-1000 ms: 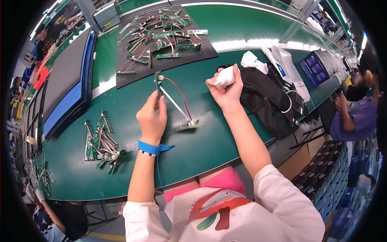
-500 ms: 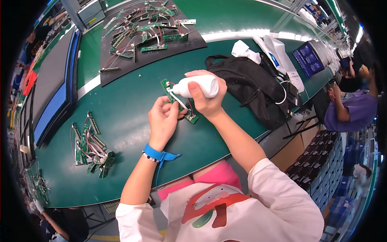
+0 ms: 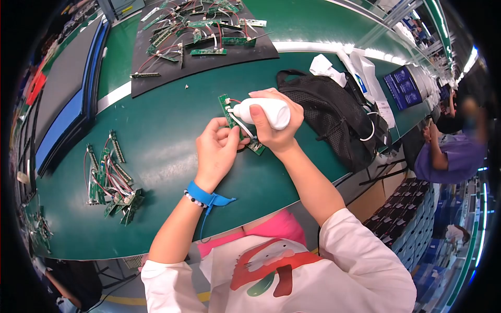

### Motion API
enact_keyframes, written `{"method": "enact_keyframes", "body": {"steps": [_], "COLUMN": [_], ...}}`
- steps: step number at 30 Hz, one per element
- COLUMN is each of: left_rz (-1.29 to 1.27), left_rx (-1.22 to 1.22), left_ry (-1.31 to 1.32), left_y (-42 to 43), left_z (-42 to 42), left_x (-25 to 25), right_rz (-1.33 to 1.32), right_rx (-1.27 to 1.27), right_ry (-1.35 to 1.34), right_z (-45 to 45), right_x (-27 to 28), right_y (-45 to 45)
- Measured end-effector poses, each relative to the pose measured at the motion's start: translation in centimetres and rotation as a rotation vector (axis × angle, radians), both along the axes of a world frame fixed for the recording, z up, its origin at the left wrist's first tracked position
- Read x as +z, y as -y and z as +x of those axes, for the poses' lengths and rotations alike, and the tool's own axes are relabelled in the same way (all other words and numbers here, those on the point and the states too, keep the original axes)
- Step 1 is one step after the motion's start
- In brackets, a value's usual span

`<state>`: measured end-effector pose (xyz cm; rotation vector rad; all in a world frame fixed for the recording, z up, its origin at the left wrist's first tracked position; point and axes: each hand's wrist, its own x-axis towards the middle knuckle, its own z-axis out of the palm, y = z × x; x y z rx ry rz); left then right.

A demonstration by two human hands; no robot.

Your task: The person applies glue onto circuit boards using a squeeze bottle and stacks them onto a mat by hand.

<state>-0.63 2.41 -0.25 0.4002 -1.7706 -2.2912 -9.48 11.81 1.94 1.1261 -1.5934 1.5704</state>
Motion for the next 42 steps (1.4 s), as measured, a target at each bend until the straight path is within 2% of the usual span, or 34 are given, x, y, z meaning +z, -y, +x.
{"method": "enact_keyframes", "body": {"steps": [10, 16, 20, 23, 24, 25, 26, 28, 29, 31, 32, 35, 36, 38, 42], "left_rz": [-0.001, 0.0, 0.021, 0.016, 0.008, -0.002, -0.014, -0.045, -0.072, -0.129, -0.162, -0.425, -0.443, -0.484, 0.198], "left_rx": [0.0, 0.006, 0.019, 0.032, 0.035, 0.042, 0.047, 0.064, 0.074, 0.1, 0.117, 0.14, 0.123, 0.087, -0.331], "left_ry": [-0.017, -0.03, -0.027, -0.026, -0.024, -0.02, -0.015, -0.024, -0.019, -0.011, -0.008, -0.042, -0.023, 0.008, 0.053], "left_y": [0.0, 0.1, 0.2, 0.4, 0.6, 0.7, 0.9, 1.1, 1.2, 1.6, 1.7, 1.9, 1.8, 1.7, 1.1], "left_z": [0.0, 0.1, 0.1, 0.0, 0.0, 0.0, 0.0, -0.2, -0.2, -0.3, -0.4, -0.4, -0.3, -0.2, -0.1], "left_x": [0.1, 0.0, 0.0, 0.1, 0.1, 0.2, 0.3, 0.3, 0.3, 0.4, 0.2, 0.0, 0.0, 0.2, -0.1], "right_rz": [0.04, 0.071, -0.017, -0.316, -0.401, -0.371, -0.366, -0.35, -0.186, -0.118, -0.175, -0.452, -0.512, -0.589, -0.731], "right_rx": [0.001, -0.054, -0.027, 0.143, 0.299, 0.389, 0.602, 0.933, 0.936, 0.993, 0.977, 1.2, 1.334, 1.394, 1.453], "right_ry": [-0.003, -0.162, -0.083, 0.441, 0.66, 0.902, 1.062, 1.298, 1.283, 1.261, 1.288, 1.384, 1.379, 1.361, 1.362], "right_z": [0.2, 0.0, -0.5, 0.1, 0.0, -0.3, -0.8, -1.6, -1.4, -0.9, -0.4, -0.9, -1.4, -1.8, -1.8], "right_x": [0.1, 0.2, 0.0, -0.4, 0.0, 0.7, 0.9, 0.2, 0.6, 0.6, 1.0, 0.6, 0.5, 0.6, 1.0], "right_y": [-0.1, 0.0, -0.5, -0.5, -0.5, -0.7, -1.1, -1.4, -1.6, -1.3, -0.9, -1.0, -1.2, -1.6, -2.0]}}
